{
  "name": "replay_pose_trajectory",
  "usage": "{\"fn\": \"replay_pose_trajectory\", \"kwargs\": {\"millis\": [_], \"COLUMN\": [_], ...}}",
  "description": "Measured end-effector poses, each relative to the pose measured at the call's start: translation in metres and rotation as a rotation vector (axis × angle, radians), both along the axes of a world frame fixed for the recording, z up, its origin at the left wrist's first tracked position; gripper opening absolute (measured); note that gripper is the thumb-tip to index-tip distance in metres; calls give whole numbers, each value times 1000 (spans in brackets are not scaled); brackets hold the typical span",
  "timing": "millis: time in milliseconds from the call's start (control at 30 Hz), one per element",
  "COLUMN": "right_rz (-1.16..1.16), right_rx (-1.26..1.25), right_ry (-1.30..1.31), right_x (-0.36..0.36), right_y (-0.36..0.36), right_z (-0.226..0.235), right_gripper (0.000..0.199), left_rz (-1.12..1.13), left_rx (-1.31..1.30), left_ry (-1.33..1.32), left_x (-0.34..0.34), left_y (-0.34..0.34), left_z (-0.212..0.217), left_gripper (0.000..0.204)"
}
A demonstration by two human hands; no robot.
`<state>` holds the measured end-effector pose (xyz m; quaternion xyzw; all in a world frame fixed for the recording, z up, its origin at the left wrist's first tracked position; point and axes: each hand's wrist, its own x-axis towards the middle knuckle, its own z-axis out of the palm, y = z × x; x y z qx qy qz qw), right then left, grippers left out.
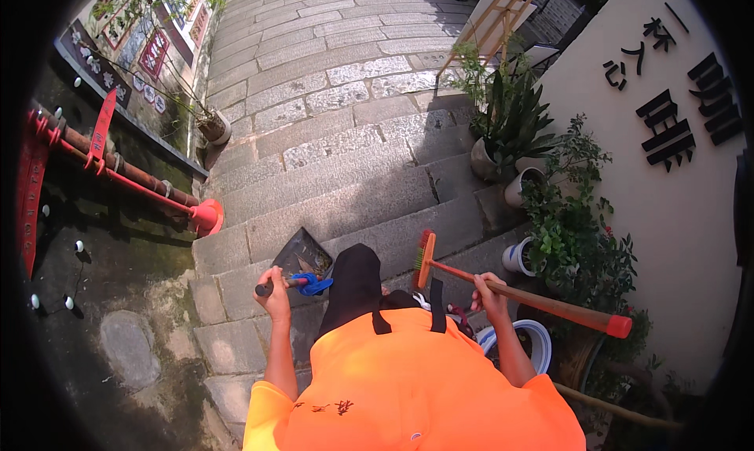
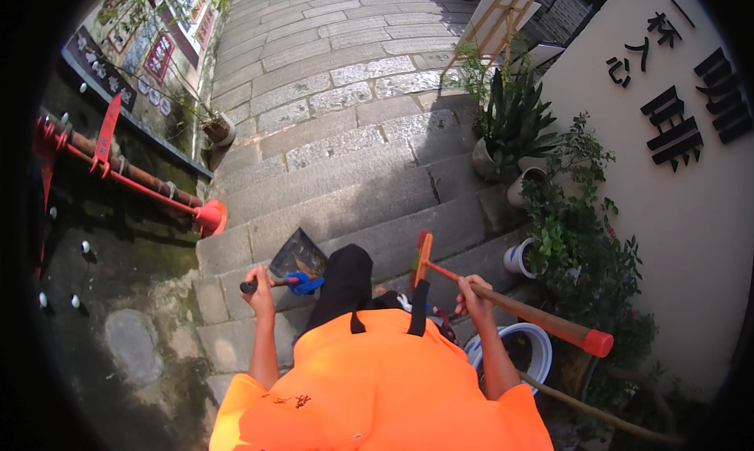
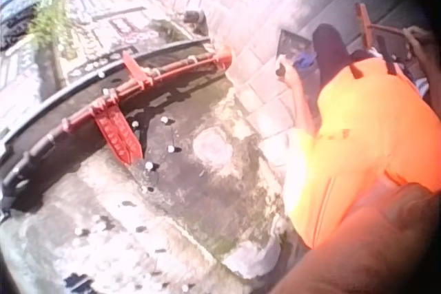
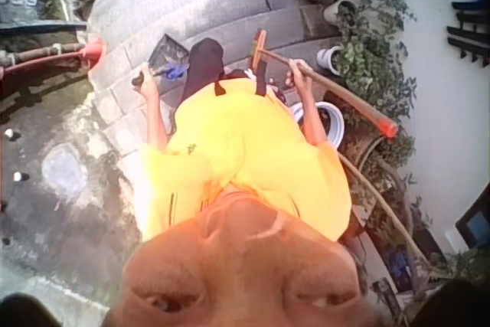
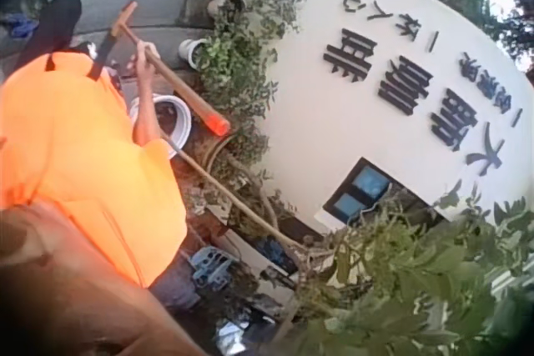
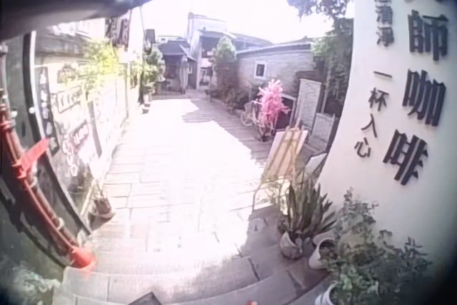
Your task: The person sweeps leaves and debris from a narrow outdoor alleyway using a broom and dustpan. They gather the debris into the dustpan and then manually pick up and bundle several long, dry branches found in the area.
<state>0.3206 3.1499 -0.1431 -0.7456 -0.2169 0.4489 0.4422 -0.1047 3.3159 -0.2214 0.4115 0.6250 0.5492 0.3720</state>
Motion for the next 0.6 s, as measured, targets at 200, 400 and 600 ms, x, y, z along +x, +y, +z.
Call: {"fn": "replay_pose_trajectory", "kwargs": {"millis": [200, 400, 600], "right_rz": [-109, -141, -87], "right_rx": [57, 36, -24], "right_ry": [18, 6, -22], "right_x": [47, 83, 117], "right_y": [106, 224, 304], "right_z": [-61, -119, -117], "right_gripper": [22, 24, 26], "left_rz": [-75, -161, -137], "left_rx": [11, -38, 0], "left_ry": [-63, 12, -101], "left_x": [62, 102, 137], "left_y": [139, 249, 329], "left_z": [-49, -94, -91], "left_gripper": [17, 19, 17]}}
